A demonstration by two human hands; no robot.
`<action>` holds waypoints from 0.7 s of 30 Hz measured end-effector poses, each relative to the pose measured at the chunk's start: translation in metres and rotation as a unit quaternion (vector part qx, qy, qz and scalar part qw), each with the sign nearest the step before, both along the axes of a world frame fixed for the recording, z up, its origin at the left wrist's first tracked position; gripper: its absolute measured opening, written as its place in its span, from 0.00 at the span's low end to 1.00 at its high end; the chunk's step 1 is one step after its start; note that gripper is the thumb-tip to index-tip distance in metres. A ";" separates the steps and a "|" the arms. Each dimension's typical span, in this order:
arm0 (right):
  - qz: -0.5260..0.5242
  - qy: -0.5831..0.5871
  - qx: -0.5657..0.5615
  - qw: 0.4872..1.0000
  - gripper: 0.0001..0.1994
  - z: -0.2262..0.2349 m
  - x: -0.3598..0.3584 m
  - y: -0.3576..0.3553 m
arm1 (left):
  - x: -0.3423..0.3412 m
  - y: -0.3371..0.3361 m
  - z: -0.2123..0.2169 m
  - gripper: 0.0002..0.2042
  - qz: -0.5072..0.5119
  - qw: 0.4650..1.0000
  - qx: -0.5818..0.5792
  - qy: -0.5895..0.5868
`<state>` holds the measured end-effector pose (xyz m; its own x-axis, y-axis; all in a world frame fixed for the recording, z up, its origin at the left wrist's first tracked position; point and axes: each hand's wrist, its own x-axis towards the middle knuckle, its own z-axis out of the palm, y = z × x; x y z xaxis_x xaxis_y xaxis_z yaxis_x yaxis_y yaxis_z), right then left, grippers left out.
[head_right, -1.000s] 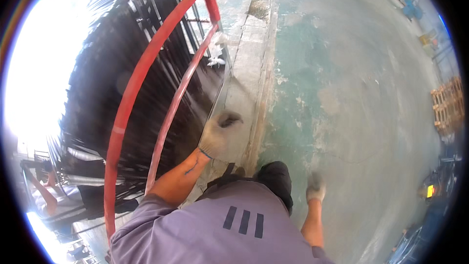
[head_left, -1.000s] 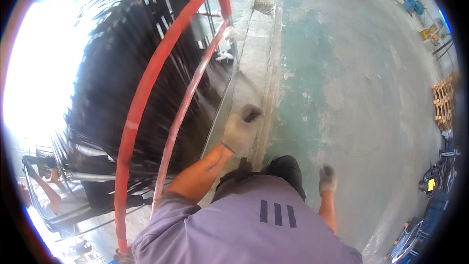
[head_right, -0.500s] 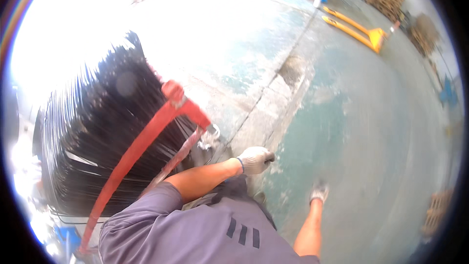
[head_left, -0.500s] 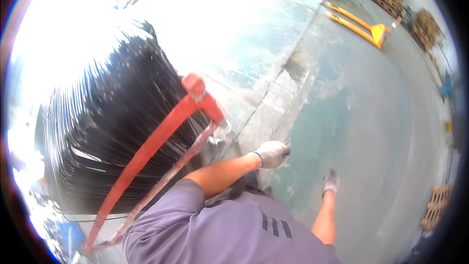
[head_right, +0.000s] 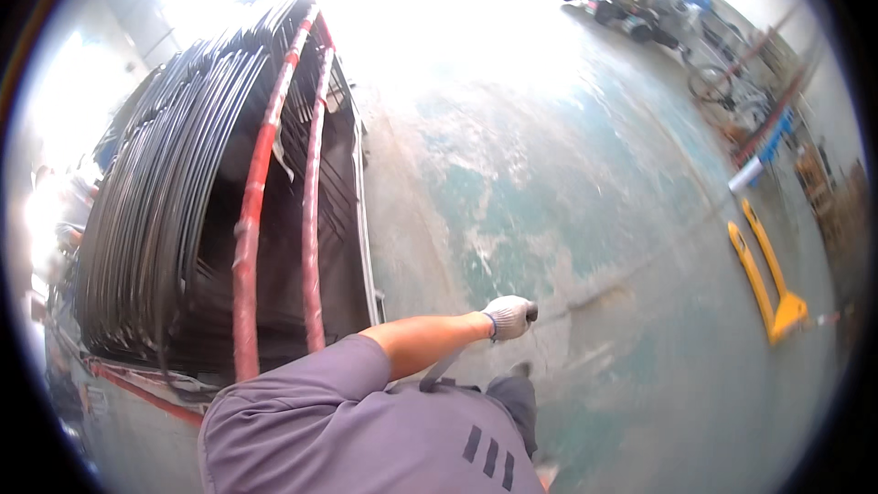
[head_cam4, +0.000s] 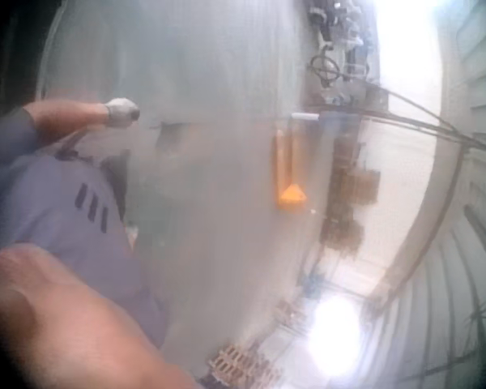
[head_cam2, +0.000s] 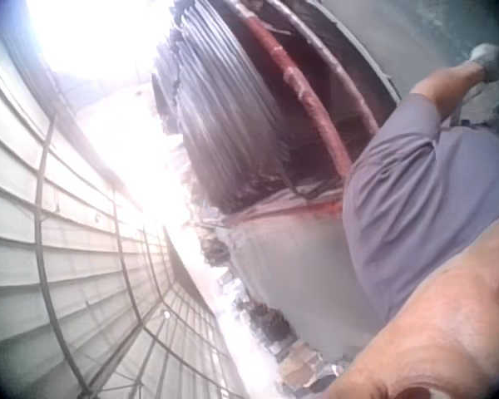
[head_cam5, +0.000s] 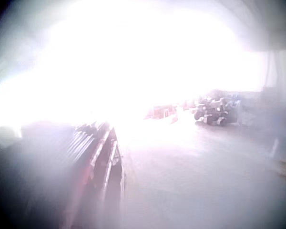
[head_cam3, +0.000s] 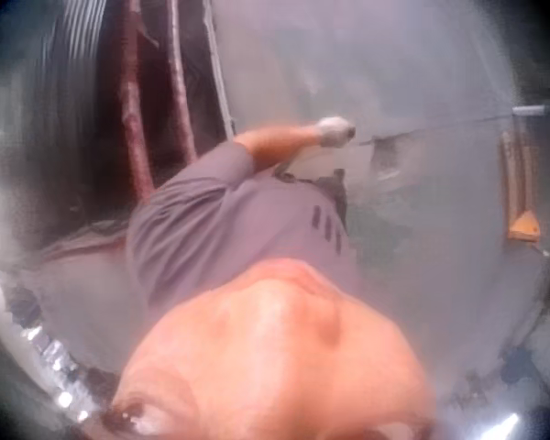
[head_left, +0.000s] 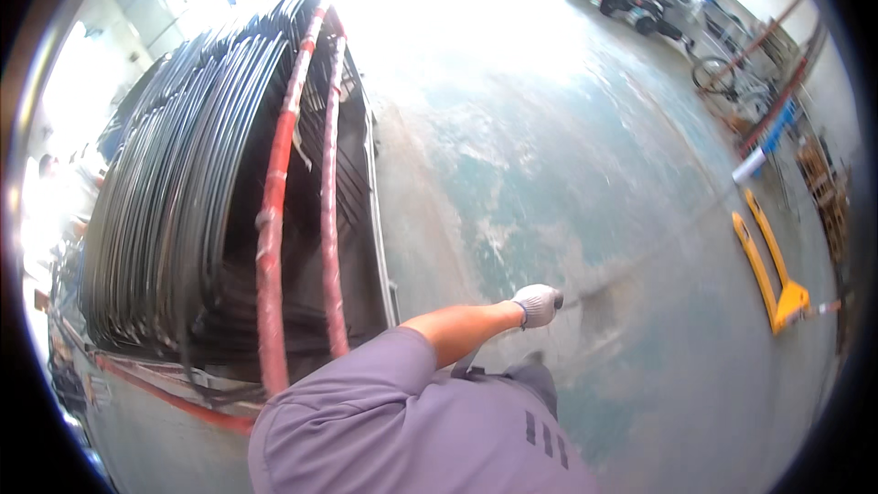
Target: The person writes on adhesive labels with a marker, peels them off, and applies them to metal frames. They then lift and stack multiple metal frames onto a rack with a coworker.
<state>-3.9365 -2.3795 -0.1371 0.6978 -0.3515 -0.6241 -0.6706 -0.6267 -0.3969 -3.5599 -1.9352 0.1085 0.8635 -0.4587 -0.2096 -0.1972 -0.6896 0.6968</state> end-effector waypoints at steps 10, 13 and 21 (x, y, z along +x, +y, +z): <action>-0.132 0.079 0.068 0.986 0.24 -0.005 0.565 0.009 | 0.265 0.180 -0.103 0.19 0.354 0.897 0.178 0.194; -0.265 -0.117 0.074 0.954 0.27 -0.021 0.808 -0.081 | 0.355 0.200 -0.095 0.19 0.281 0.926 0.136 0.213; 0.106 -0.370 0.158 0.909 0.20 0.193 1.441 0.202 | 0.546 0.270 -0.226 0.19 0.395 0.880 0.188 0.187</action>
